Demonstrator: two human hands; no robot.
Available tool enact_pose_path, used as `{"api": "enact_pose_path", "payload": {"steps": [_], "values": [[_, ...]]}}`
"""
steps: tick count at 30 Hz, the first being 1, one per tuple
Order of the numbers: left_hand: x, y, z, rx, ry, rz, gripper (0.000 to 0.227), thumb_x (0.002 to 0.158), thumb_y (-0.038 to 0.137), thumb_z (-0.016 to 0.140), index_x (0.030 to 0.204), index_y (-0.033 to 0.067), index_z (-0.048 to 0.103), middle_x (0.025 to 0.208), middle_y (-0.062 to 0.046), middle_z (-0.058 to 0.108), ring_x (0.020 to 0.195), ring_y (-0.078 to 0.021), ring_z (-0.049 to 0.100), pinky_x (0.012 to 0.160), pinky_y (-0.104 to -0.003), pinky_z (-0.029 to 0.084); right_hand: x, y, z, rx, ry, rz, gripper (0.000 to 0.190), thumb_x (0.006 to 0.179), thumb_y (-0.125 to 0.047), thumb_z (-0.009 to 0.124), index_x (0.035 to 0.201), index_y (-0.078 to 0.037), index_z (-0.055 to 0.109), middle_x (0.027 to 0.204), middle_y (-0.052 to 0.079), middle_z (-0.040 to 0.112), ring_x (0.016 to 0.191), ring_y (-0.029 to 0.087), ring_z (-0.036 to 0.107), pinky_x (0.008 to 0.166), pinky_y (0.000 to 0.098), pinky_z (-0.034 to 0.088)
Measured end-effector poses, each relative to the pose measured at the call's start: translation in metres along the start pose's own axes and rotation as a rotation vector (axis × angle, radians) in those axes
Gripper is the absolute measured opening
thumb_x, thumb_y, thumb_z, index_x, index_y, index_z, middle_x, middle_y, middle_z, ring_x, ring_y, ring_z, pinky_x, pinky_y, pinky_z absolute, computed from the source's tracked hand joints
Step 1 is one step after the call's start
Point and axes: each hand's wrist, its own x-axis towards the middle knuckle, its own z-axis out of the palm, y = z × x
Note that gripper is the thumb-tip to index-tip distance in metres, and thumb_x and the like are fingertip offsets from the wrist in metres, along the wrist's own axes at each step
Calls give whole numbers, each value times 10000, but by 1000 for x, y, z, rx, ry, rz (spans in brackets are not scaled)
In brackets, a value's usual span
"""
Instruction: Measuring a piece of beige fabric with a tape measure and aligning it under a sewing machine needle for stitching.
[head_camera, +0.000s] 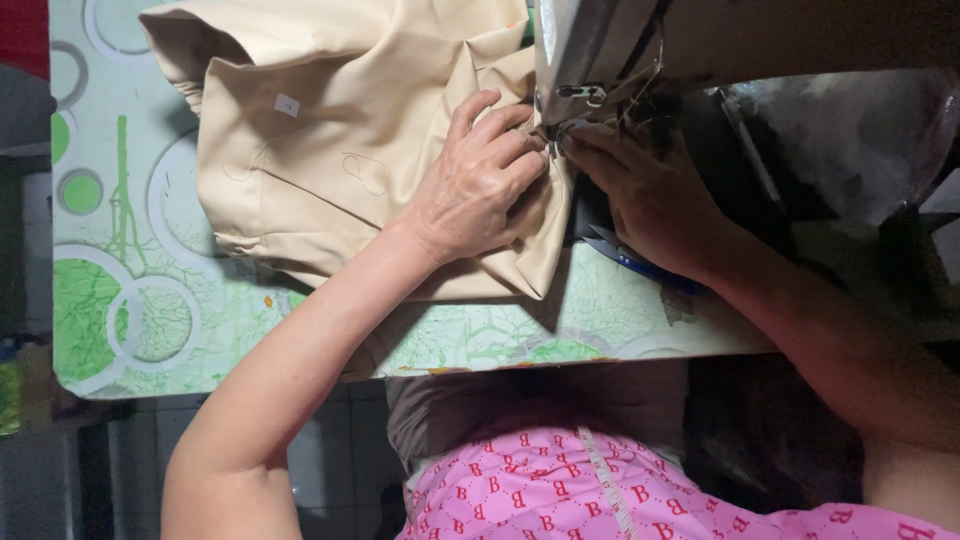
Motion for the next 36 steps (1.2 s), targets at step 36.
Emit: {"api": "enact_pose_path", "payload": {"steps": [36], "values": [[-2,-4,0,39,37,57,151,954,106,668,856,-7,681,831,-130,614,1055,-388,626,1057,-576,405,5,4,-6,230,26,-91,645,866,233,534,1484,48,534,1478,183,517,1345,349,546,1151,426,410]]}}
